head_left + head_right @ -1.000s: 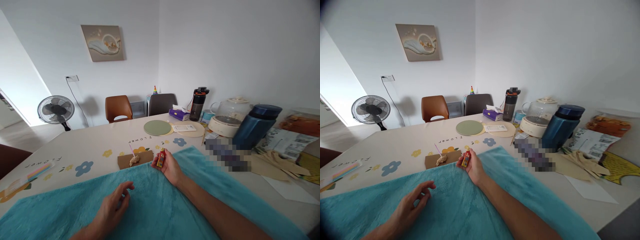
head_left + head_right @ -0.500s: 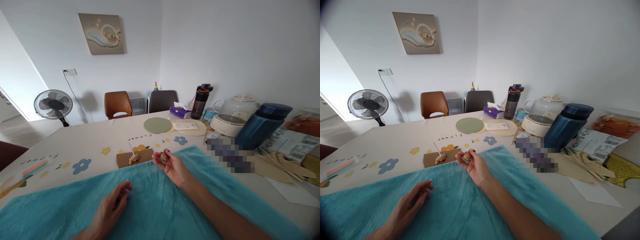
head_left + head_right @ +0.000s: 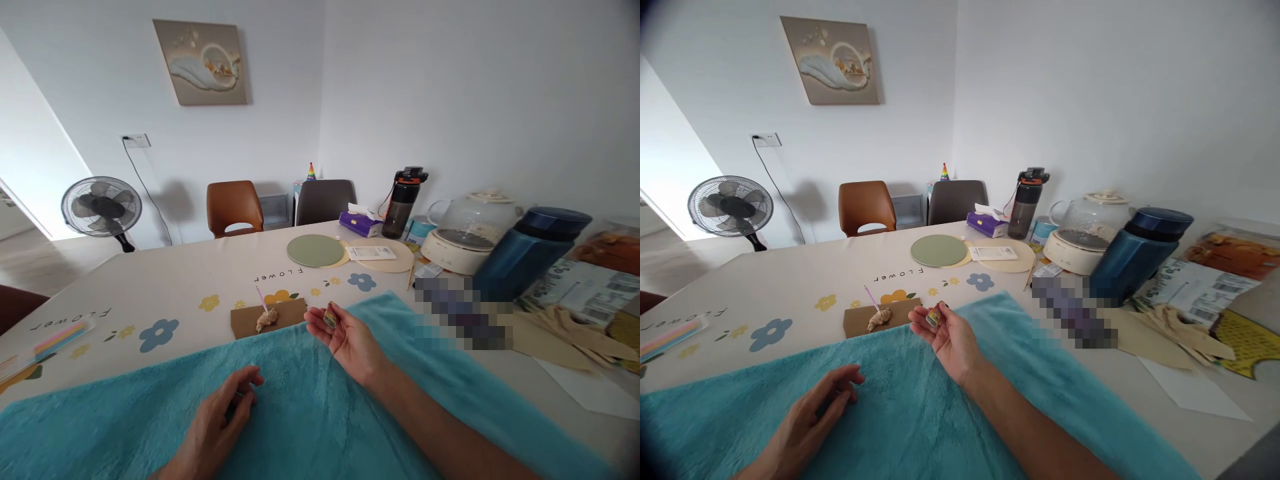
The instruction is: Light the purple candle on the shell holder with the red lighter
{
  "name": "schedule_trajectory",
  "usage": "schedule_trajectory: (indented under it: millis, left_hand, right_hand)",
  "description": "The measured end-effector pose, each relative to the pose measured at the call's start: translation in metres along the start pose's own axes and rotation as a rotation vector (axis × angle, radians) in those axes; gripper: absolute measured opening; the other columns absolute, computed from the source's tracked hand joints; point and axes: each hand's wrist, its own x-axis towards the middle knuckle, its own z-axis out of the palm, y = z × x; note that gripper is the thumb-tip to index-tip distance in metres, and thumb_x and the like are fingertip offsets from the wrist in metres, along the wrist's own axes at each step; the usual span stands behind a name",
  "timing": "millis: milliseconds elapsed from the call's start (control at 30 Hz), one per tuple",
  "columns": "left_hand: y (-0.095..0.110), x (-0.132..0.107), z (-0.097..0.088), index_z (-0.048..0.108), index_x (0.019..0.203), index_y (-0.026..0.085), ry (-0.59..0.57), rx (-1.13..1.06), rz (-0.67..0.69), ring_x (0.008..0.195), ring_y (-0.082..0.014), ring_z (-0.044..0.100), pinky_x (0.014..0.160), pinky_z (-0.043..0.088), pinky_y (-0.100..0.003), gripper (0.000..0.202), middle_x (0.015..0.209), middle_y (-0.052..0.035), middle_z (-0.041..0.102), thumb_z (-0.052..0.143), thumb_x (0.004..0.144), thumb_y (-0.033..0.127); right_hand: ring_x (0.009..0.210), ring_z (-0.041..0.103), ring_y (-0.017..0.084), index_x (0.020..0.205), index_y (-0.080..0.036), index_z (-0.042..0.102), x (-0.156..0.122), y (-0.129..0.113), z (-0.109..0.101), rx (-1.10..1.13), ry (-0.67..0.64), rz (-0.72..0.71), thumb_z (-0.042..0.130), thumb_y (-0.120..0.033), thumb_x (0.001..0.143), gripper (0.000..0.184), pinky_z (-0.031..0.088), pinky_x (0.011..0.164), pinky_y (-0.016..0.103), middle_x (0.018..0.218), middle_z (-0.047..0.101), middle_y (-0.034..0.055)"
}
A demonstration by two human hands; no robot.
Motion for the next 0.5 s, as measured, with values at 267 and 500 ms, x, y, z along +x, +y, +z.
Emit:
schedule_trajectory:
  millis: [267,500]
  left_hand:
    - [-0.01,-0.001,0.0,0.057,0.115,0.029,-0.035,-0.013,0.0,0.079,-0.0153,0.064,0.072,0.054,-0.025,0.033,0.103,-0.0029,0.068,0.045,0.087,0.042]
    - [-0.01,-0.001,0.009,0.058,0.11,0.029,0.064,-0.049,-0.022,0.074,-0.0141,0.062,0.069,0.053,-0.023,0.033,0.098,-0.0011,0.068,0.044,0.086,0.045]
  right_hand:
    - [0.083,0.069,0.02,0.079,-0.012,0.062,-0.01,-0.008,0.006,0.038,-0.086,-0.053,0.042,-0.02,0.093,0.025,0.054,0.08,0.034,0.086,0.071,0.01]
    - [0.087,0.068,0.019,0.08,-0.012,0.063,-0.025,-0.015,0.023,0.047,-0.137,-0.135,0.052,-0.021,0.089,0.017,0.051,0.088,0.036,0.09,0.071,0.0112]
